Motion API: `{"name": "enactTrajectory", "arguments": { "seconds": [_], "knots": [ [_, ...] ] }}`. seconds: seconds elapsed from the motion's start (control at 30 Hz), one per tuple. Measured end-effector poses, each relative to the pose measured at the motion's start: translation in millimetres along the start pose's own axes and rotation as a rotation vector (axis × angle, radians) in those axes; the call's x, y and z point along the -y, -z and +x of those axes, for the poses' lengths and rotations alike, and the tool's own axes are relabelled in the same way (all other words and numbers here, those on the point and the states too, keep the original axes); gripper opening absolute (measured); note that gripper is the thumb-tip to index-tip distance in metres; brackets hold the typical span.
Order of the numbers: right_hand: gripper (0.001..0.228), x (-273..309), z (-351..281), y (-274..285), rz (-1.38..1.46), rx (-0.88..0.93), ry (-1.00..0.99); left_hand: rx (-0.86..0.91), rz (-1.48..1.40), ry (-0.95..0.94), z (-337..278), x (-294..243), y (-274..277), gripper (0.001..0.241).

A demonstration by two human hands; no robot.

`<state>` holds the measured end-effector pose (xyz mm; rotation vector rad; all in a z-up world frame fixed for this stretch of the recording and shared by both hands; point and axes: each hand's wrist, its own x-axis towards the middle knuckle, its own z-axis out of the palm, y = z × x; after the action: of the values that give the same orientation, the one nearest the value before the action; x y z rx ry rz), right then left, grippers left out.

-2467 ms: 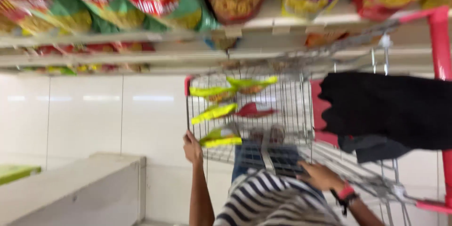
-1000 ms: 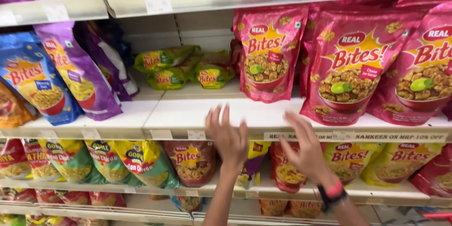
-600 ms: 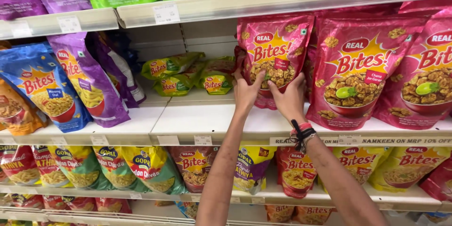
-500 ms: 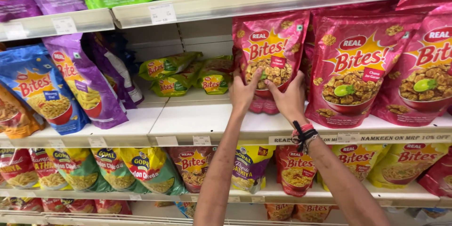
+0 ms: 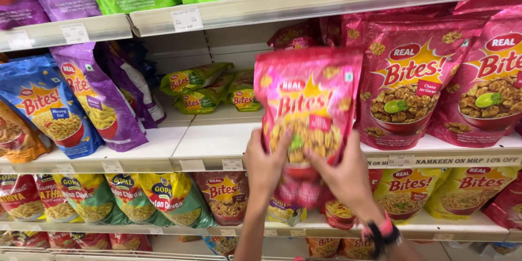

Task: Picking various snack packets from supermarket shelves and placing them into a shopping cart.

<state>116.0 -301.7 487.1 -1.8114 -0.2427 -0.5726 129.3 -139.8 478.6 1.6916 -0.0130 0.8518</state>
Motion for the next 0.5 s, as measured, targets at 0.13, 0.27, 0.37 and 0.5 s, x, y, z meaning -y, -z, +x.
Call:
{"name": "enactTrajectory", "arguments": {
  "seconds": [0.13, 0.27, 0.37, 0.5],
  "knots": [
    [0.066, -30, -53, 15, -0.008, 0.043, 0.048, -0.084, 0.091, -0.007, -71, 13, 11, 0.048],
    [0.075, -85, -106, 33, 0.000, 0.073, -0.034, -0.165, 0.084, -0.062, -143, 34, 7, 0.051],
    [0.083, -118, -145, 52, 0.056, 0.118, -0.210, -0.086, 0.084, -0.027, -192, 60, 1, 0.050],
    [0.082, -159, -195, 80, -0.034, 0.142, -0.422, 0.035, 0.156, 0.057, -248, 91, -13, 0.054]
  ]
}}
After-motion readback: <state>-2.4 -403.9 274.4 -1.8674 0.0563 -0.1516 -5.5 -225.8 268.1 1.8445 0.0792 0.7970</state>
